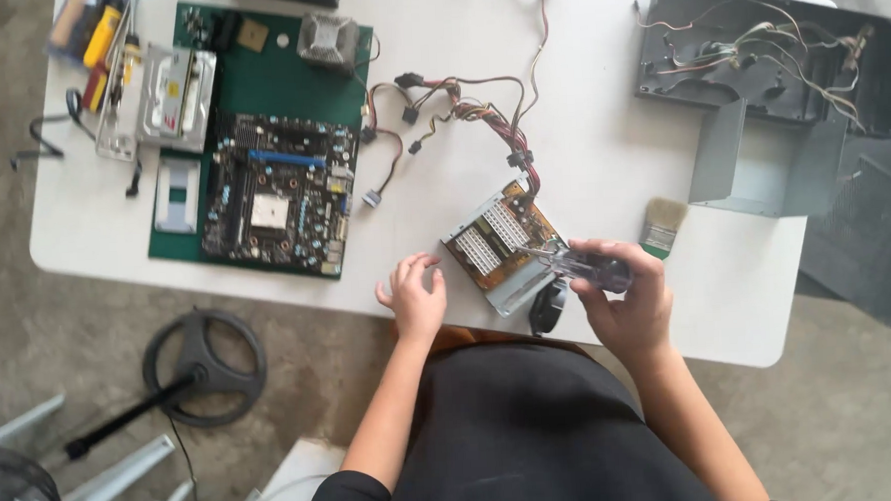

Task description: The person is disassembling a computer power supply unit using a screwdriver and organizing various components on a repair bench.

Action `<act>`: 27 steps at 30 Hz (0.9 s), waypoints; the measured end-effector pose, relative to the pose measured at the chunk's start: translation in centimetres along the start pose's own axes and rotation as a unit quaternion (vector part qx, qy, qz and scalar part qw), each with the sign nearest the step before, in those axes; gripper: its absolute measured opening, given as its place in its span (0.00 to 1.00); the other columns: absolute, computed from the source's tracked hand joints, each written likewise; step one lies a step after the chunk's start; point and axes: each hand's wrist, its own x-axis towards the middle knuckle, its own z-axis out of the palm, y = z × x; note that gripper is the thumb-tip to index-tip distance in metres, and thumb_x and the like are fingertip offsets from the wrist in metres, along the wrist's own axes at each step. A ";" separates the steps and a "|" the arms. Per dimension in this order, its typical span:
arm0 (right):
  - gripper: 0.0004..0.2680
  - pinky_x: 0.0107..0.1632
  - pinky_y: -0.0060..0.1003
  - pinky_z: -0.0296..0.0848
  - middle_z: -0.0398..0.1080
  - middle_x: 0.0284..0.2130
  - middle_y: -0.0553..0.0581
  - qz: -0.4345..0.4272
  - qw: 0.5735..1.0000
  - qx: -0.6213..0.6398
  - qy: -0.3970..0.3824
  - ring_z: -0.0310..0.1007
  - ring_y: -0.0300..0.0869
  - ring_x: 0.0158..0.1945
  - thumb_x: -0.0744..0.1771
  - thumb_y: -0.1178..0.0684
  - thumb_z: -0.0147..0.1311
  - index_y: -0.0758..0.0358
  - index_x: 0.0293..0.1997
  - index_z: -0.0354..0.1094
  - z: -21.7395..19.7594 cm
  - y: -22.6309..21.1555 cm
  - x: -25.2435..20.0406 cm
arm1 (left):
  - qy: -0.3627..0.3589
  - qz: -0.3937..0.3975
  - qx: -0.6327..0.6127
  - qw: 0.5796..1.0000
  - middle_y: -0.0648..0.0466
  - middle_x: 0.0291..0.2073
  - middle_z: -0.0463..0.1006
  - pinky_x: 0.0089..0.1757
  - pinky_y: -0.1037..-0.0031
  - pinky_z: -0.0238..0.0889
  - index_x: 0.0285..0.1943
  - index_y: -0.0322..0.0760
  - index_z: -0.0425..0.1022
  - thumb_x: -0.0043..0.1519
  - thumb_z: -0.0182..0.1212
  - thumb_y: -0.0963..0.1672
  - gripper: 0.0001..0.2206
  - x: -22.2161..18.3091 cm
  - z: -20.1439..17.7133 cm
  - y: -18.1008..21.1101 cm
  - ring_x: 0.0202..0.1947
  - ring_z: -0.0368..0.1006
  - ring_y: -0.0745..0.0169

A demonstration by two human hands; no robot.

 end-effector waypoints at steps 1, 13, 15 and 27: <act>0.18 0.47 0.40 0.82 0.81 0.42 0.61 -0.006 1.000 0.008 -0.009 0.85 0.51 0.43 0.68 0.47 0.65 0.72 0.53 0.62 -0.3 0.0 0.3 | 0.008 -0.010 -0.002 1.000 0.69 0.54 0.74 0.63 0.31 0.40 0.52 0.62 0.79 0.65 0.64 0.46 0.09 -1.0 1.1 0.1 0.57 0.70 0.63; 0.16 0.45 0.37 0.81 0.80 0.45 0.60 -0.088 0.978 0.171 -0.085 0.84 0.49 0.45 0.70 0.50 0.63 0.71 0.55 0.60 7.5 2.9 1.5 | -0.010 -0.038 -0.033 0.999 0.56 0.65 0.73 0.66 0.29 0.34 0.72 0.50 0.69 0.69 0.58 0.46 0.20 -1.6 3.2 1.6 0.64 0.70 0.55; 0.16 0.44 0.39 0.82 0.79 0.46 0.58 -0.080 0.975 0.167 -0.121 0.83 0.49 0.45 0.68 0.53 0.65 0.69 0.56 0.62 8.5 3.5 1.5 | -0.011 -0.016 -0.024 1.000 0.55 0.64 0.74 0.66 0.29 0.34 0.72 0.50 0.70 0.69 0.58 0.45 0.20 -1.0 3.0 1.5 0.64 0.70 0.54; 0.17 0.44 0.39 0.81 0.79 0.46 0.54 -0.089 0.977 0.124 -0.152 0.83 0.47 0.44 0.68 0.49 0.66 0.64 0.58 0.63 10.5 7.2 -0.4 | -0.023 0.025 0.069 0.997 0.63 0.60 0.75 0.66 0.33 0.37 0.68 0.55 0.73 0.67 0.60 0.48 0.19 1.2 4.8 -0.3 0.60 0.70 0.63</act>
